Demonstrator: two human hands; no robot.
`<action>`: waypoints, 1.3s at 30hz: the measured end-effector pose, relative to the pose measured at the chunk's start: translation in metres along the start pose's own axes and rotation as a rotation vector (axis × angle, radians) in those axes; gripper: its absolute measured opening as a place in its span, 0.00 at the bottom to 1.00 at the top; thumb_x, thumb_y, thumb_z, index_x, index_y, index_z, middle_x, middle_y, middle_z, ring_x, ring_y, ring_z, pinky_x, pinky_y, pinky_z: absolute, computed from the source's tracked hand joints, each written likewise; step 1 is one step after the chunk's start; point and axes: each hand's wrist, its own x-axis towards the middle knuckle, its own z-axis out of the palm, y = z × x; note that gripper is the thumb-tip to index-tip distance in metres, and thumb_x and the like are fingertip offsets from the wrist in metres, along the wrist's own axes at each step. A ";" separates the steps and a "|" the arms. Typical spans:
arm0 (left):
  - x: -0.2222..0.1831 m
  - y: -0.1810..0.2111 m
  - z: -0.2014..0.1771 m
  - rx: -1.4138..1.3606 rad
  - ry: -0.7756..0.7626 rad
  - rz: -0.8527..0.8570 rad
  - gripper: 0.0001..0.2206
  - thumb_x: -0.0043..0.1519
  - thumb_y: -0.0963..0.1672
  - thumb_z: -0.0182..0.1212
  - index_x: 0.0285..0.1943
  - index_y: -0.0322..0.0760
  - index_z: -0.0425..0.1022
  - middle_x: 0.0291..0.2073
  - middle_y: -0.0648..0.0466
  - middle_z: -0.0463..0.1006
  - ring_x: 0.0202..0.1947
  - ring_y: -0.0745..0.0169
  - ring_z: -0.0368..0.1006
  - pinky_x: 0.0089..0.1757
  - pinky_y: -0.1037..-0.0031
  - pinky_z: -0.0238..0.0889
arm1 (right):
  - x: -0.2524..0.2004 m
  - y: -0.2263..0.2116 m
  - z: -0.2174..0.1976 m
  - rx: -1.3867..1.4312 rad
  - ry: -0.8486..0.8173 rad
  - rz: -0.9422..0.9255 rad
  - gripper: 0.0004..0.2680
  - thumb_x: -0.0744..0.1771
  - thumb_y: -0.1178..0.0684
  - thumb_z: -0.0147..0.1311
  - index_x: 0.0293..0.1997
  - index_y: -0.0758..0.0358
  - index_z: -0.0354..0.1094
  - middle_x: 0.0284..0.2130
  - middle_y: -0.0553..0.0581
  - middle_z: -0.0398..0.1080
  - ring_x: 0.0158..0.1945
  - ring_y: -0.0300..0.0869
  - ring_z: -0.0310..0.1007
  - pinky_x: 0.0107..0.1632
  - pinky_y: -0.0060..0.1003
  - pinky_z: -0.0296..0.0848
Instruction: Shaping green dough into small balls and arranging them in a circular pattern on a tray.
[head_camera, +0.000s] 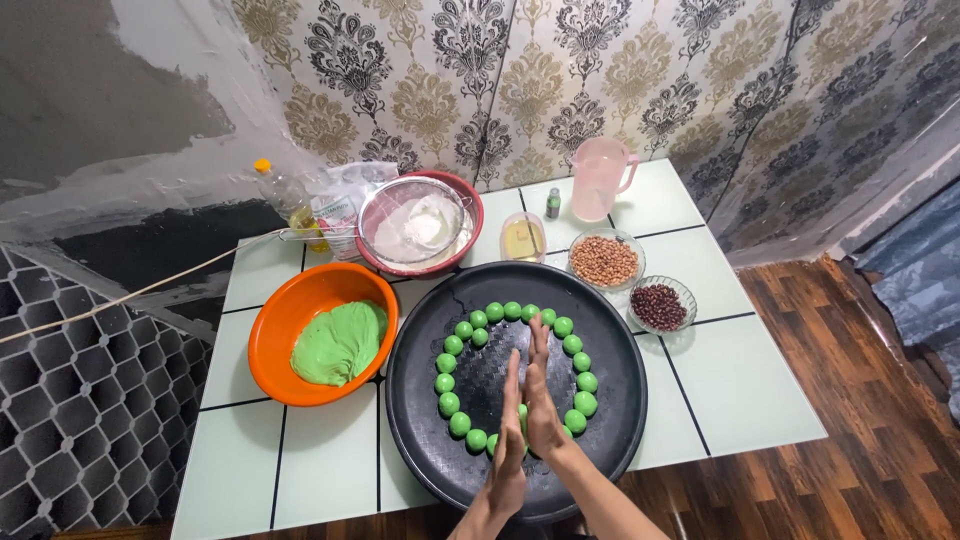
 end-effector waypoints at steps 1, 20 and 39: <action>0.004 0.002 -0.002 0.034 0.016 0.084 0.51 0.53 0.73 0.28 0.81 0.52 0.29 0.82 0.56 0.26 0.80 0.49 0.24 0.67 0.36 0.27 | -0.003 0.002 0.002 -0.014 -0.024 0.071 0.31 0.67 0.24 0.23 0.77 0.46 0.23 0.78 0.52 0.14 0.80 0.47 0.09 0.72 0.68 0.17; 0.024 -0.025 -0.006 -0.047 0.015 0.060 0.47 0.58 0.69 0.33 0.81 0.49 0.30 0.81 0.53 0.28 0.80 0.53 0.26 0.69 0.50 0.27 | 0.025 -0.004 -0.001 0.060 0.070 -0.046 0.26 0.71 0.32 0.27 0.78 0.48 0.29 0.79 0.53 0.21 0.81 0.46 0.16 0.75 0.58 0.22; 0.031 -0.023 -0.028 -0.083 0.139 0.003 0.48 0.51 0.70 0.36 0.80 0.61 0.28 0.80 0.59 0.16 0.79 0.43 0.37 0.68 0.42 0.32 | -0.048 -0.007 0.015 0.355 -0.100 0.181 0.32 0.68 0.29 0.36 0.78 0.46 0.22 0.78 0.47 0.17 0.80 0.46 0.31 0.73 0.55 0.42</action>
